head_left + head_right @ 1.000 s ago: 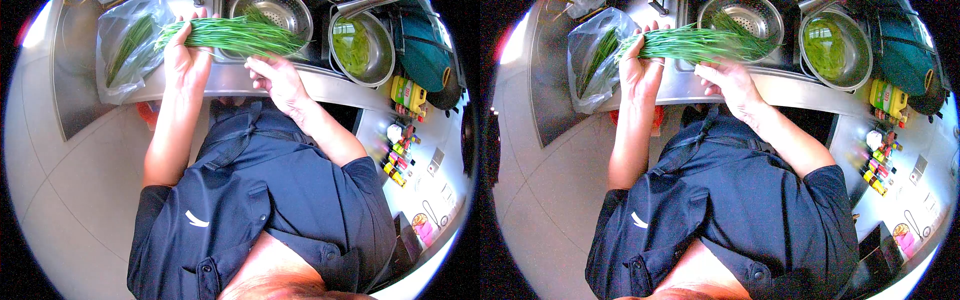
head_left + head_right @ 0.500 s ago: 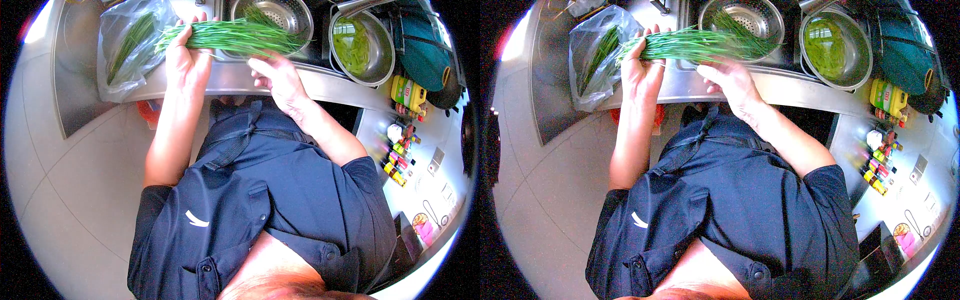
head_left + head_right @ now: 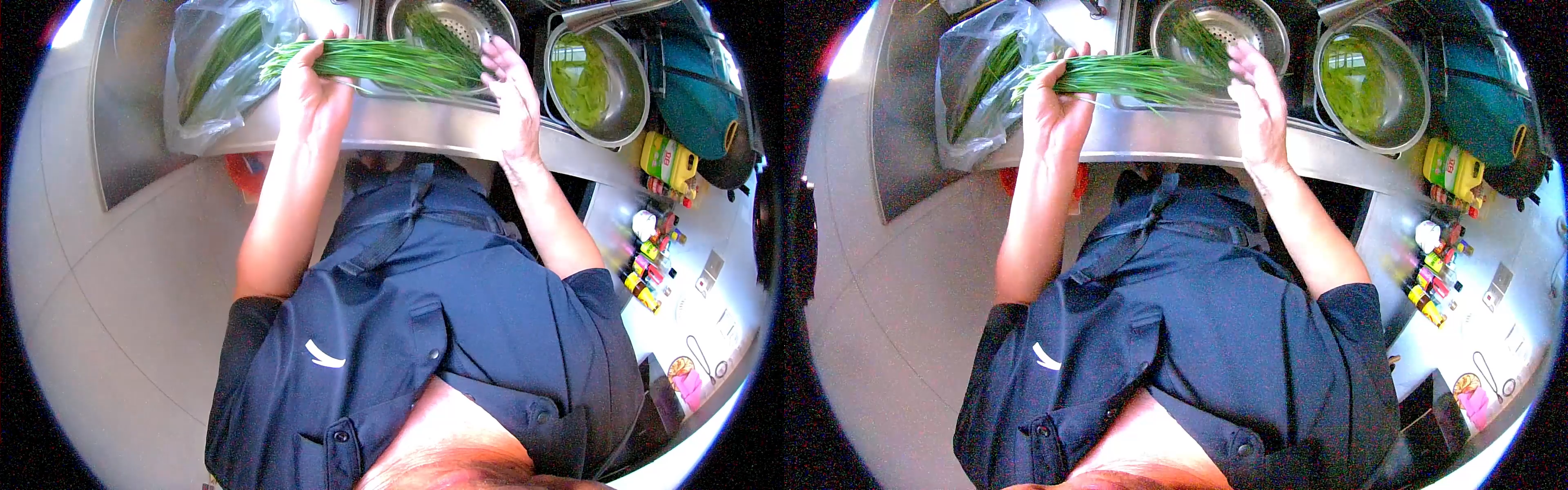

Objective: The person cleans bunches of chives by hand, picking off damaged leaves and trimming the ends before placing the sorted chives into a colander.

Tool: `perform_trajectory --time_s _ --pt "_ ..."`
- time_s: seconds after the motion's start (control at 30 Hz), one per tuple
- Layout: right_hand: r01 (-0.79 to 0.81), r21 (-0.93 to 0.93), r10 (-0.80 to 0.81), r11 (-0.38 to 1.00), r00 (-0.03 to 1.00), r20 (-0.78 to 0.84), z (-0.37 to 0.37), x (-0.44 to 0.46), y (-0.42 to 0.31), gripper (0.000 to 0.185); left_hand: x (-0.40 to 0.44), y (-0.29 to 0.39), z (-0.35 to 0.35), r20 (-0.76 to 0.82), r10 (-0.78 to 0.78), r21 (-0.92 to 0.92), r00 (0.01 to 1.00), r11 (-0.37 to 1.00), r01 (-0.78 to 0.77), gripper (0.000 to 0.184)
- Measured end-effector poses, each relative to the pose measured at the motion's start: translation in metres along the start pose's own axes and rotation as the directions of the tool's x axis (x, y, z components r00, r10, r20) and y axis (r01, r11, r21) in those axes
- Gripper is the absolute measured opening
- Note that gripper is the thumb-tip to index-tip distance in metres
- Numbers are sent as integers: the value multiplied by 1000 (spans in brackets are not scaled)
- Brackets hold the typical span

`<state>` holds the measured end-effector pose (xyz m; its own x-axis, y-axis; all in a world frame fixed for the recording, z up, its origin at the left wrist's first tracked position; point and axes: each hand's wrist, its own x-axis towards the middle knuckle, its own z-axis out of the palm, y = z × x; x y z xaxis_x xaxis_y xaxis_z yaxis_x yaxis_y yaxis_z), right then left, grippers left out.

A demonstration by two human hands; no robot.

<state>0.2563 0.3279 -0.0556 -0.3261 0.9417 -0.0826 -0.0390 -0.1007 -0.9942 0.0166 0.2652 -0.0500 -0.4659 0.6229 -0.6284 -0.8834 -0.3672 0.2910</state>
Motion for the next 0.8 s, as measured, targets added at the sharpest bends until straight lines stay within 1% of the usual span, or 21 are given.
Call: perform_trajectory --time_s 0.07,0.1,0.13,0.17,0.2,0.23,0.27,0.33,0.37,0.4,0.43,0.47,0.5,0.53,0.57,0.6,0.63,0.7,0.73,0.77,0.8 --pt "216 -185 -167 959 954 250 3 10 -11 57 2 -5 -1 6 -1 13 1000 1000 1 29" --pt "337 -452 -198 826 924 326 12 8 -24 64 3 -8 0 -1 -15 49 1000 999 15 27" --pt "495 -566 -249 660 854 456 23 10 -40 72 3 -11 0 -8 -29 83 1000 996 29 26" --pt "512 -607 -213 608 842 496 31 9 -39 73 2 -12 0 -6 -33 84 999 996 34 26" --pt "530 -642 -174 554 828 533 37 8 -38 75 0 -12 1 -13 -85 59 996 995 85 23" --pt "525 -676 -147 516 832 535 42 7 -36 72 -1 -12 2 -18 -135 33 991 990 135 20" --pt "526 -676 -148 515 832 535 43 7 -31 72 -5 -11 3 -16 -134 33 991 990 135 20" --pt "356 -660 0 661 881 474 45 11 -23 69 -13 -9 5 68 -183 7 981 983 183 21" --pt "295 -623 15 725 897 442 44 10 -25 57 -12 -7 2 68 -178 3 982 984 178 21" --pt "301 -621 14 724 893 449 43 11 -22 57 -11 -5 -2 146 -232 8 962 972 233 23" --pt "258 -492 5 831 882 472 40 11 -16 51 -11 -3 -6 221 -285 20 933 958 287 25" --pt "205 -351 -7 914 871 490 39 11 -13 45 -10 -4 -9 220 -282 18 934 958 285 25" --pt "97 -378 109 921 866 488 40 10 -24 39 -10 -6 -12 274 -247 51 929 969 243 34" --pt "98 -381 109 920 866 488 40 9 -26 39 -10 -8 -14 329 -215 81 920 977 199 42" --pt "-56 -311 208 949 851 481 40 9 -28 40 -11 -10 -14 331 -215 79 919 977 200 42" --pt "-210 -237 303 949 822 483 40 8 -30 42 -11 -11 -14 371 -198 101 907 980 172 40" --pt "-209 -239 303 948 822 482 40 8 -33 42 -12 -11 -14 409 -181 123 895 982 142 37" --pt "-382 -188 423 905 752 506 38 7 -38 46 -12 -13 -13 387 -164 116 907 985 128 33" --pt "-382 -191 425 904 752 504 37 6 -38 46 -12 -14 -13 364 -147 110 920 987 114 29" --pt "-255 -225 338 940 783 523 35 4 -38 50 -12 -15 -12 364 -148 108 920 987 116 29" --pt "-123 -255 248 959 801 546 33 3 -37 54 -11 -15 -10 295 -134 114 946 988 105 26"
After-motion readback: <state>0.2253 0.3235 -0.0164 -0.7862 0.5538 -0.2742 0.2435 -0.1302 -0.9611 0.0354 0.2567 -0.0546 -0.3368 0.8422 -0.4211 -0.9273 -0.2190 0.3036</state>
